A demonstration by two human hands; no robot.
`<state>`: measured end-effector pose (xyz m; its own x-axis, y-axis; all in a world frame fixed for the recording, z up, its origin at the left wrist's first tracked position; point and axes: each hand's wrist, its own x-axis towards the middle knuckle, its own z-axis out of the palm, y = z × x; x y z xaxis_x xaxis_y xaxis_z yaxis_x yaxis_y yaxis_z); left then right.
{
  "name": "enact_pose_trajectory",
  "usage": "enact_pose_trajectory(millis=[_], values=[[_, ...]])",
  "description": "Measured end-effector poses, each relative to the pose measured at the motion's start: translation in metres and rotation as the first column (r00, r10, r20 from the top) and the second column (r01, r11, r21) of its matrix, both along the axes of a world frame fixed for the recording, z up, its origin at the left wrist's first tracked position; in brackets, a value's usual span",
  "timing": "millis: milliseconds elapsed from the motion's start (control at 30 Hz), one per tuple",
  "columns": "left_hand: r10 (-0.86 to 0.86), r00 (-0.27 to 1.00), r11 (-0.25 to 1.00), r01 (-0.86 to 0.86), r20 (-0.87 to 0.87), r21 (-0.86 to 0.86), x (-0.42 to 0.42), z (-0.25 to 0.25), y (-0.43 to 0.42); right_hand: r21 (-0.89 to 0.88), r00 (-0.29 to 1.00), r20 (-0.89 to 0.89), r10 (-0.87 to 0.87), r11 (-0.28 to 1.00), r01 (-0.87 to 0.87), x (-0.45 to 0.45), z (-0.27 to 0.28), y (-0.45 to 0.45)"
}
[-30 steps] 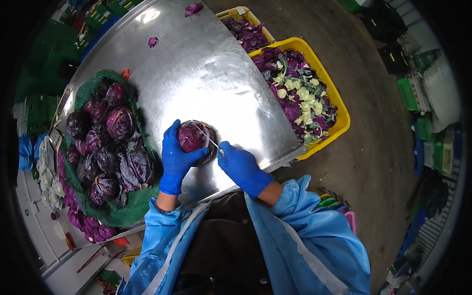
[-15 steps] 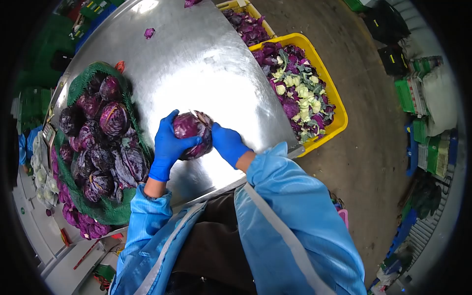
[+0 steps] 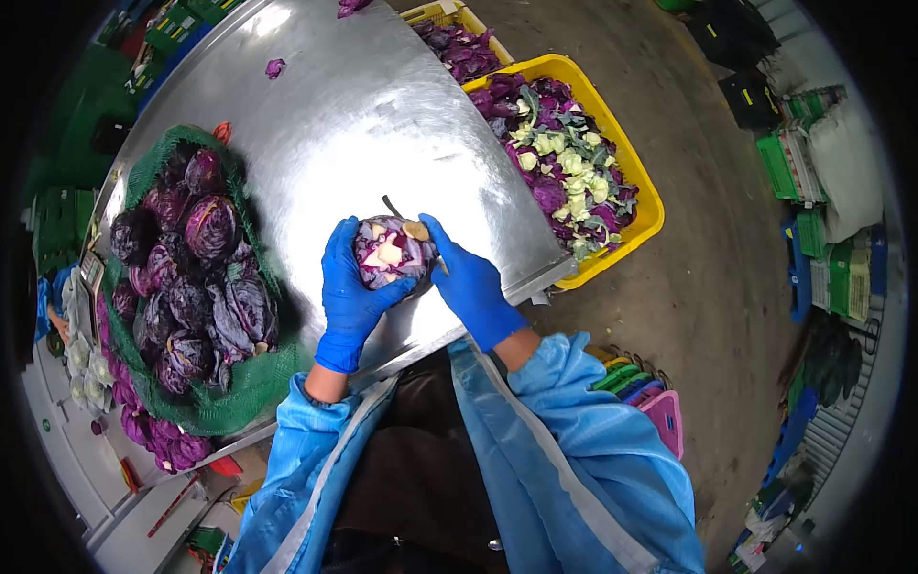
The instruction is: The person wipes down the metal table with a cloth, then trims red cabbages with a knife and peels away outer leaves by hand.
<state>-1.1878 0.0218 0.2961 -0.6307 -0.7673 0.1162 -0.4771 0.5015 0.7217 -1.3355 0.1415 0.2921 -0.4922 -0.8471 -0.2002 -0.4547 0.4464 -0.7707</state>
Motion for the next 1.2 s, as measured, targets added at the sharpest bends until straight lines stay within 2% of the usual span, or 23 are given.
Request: enact_pose_trajectory(millis=[33, 67, 133, 200, 233, 300, 367, 400, 433, 467, 500, 533, 567, 633, 700, 733, 767, 800, 900, 1067, 1133, 1167, 1200], values=[[-0.007, 0.996, 0.997, 0.015, -0.092, 0.077, 0.007, -0.009, -0.003, 0.052, 0.997, -0.082, -0.011, 0.999, 0.015, -0.001, -0.010, -0.004], [-0.010, 0.982, 0.987, 0.039, -0.188, 0.154, 0.016, -0.019, -0.007, 0.148, 0.986, 0.060, -0.153, 0.979, 0.143, -0.014, -0.044, -0.006], [-0.039, 0.937, 0.950, 0.143, -0.348, 0.279, 0.040, -0.024, -0.008, 0.220, 0.917, 0.339, -0.212, 0.965, 0.142, -0.046, -0.055, -0.009], [-0.016, 0.913, 0.930, 0.163, -0.409, 0.328, 0.056, -0.024, -0.009, 0.106, 0.976, 0.190, -0.105, 0.991, 0.086, -0.063, -0.091, -0.009], [0.040, 0.898, 0.904, 0.154, -0.438, 0.398, 0.061, -0.026, -0.010, 0.225, 0.866, 0.393, -0.308, 0.946, 0.234, -0.078, -0.072, -0.014], [0.012, 0.898, 0.891, 0.190, -0.439, 0.413, 0.066, -0.021, -0.016, 0.322, 0.748, 0.402, -0.528, 0.846, 0.425, -0.104, -0.049, -0.025], [-0.107, 0.900, 0.876, 0.286, -0.422, 0.389, 0.064, -0.010, -0.022, 0.117, 0.943, -0.039, -0.330, 0.936, 0.333, -0.112, -0.051, -0.024], [-0.218, 0.884, 0.881, 0.360, -0.414, 0.307, 0.060, -0.009, -0.029, 0.116, 0.968, -0.076, -0.238, 0.962, 0.246, -0.105, -0.055, -0.016], [-0.288, 0.885, 0.882, 0.393, -0.365, 0.258, 0.054, -0.005, -0.035, 0.114, 0.983, -0.114, -0.146, 0.981, 0.158, -0.079, -0.017, -0.018], [-0.353, 0.883, 0.880, 0.426, -0.310, 0.211, 0.050, -0.002, -0.039, -0.050, 0.998, 0.046, -0.051, 0.997, 0.053, -0.049, -0.003, -0.022], [-0.344, 0.896, 0.893, 0.405, -0.280, 0.198, 0.049, -0.009, -0.037, -0.058, 0.993, 0.019, 0.114, 0.992, -0.113, -0.027, -0.015, -0.024], [-0.289, 0.931, 0.941, 0.319, -0.223, 0.113, 0.043, 0.003, -0.026, 0.079, 0.970, 0.028, 0.241, 0.967, -0.242, -0.003, 0.024, -0.031], [-0.175, 0.957, 0.963, 0.215, -0.232, 0.163, 0.038, 0.003, -0.012, -0.056, 0.955, -0.195, 0.222, 0.970, -0.237, 0.013, 0.012, -0.033], [0.021, 0.983, 0.986, 0.010, -0.184, 0.168, 0.024, -0.007, 0.005, -0.011, 0.976, -0.059, 0.208, 0.978, -0.209, 0.012, 0.010, -0.033], [0.039, 0.989, 0.981, -0.010, -0.144, 0.192, 0.014, -0.010, 0.006, 0.003, 0.978, -0.042, 0.202, 0.979, -0.202, 0.012, 0.022, -0.036], [0.064, 0.993, 0.976, -0.042, -0.102, 0.212, 0.009, -0.009, 0.003, 0.127, 0.970, -0.062, 0.234, 0.966, -0.225, 0.012, 0.035, -0.042], [0.063, 0.992, 0.979, -0.041, -0.110, 0.198, 0.009, -0.012, 0.004, 0.252, 0.961, -0.073, 0.268, 0.937, -0.242, 0.010, 0.041, -0.045], [0.060, 0.993, 0.979, -0.038, -0.105, 0.201, 0.007, -0.012, 0.004, 0.254, 0.962, -0.067, 0.264, 0.937, -0.240, 0.001, 0.036, -0.051], [0.034, 0.998, 0.993, -0.028, -0.053, 0.114, 0.000, -0.005, 0.003, 0.072, 0.963, 0.237, 0.128, 0.986, -0.149, -0.026, -0.005, -0.067], [0.023, 0.970, 0.969, 0.038, -0.242, 0.246, 0.010, -0.014, -0.006, 0.091, 0.991, 0.034, 0.129, 0.987, -0.132, -0.031, -0.019, -0.067], [-0.182, 0.954, 0.976, 0.205, -0.239, 0.074, 0.025, -0.014, 0.003, -0.100, 0.990, -0.083, -0.113, 0.989, 0.104, -0.055, -0.071, -0.055], [-0.240, 0.951, 0.969, 0.246, -0.195, 0.008, 0.032, -0.008, 0.006, 0.106, 0.996, -0.048, -0.071, 0.991, 0.076, -0.061, -0.060, -0.044], [-0.270, 0.920, 0.958, 0.285, -0.283, 0.014, 0.034, -0.010, 0.007, 0.107, 0.996, -0.047, -0.074, 0.991, 0.079, -0.060, -0.055, -0.042]])
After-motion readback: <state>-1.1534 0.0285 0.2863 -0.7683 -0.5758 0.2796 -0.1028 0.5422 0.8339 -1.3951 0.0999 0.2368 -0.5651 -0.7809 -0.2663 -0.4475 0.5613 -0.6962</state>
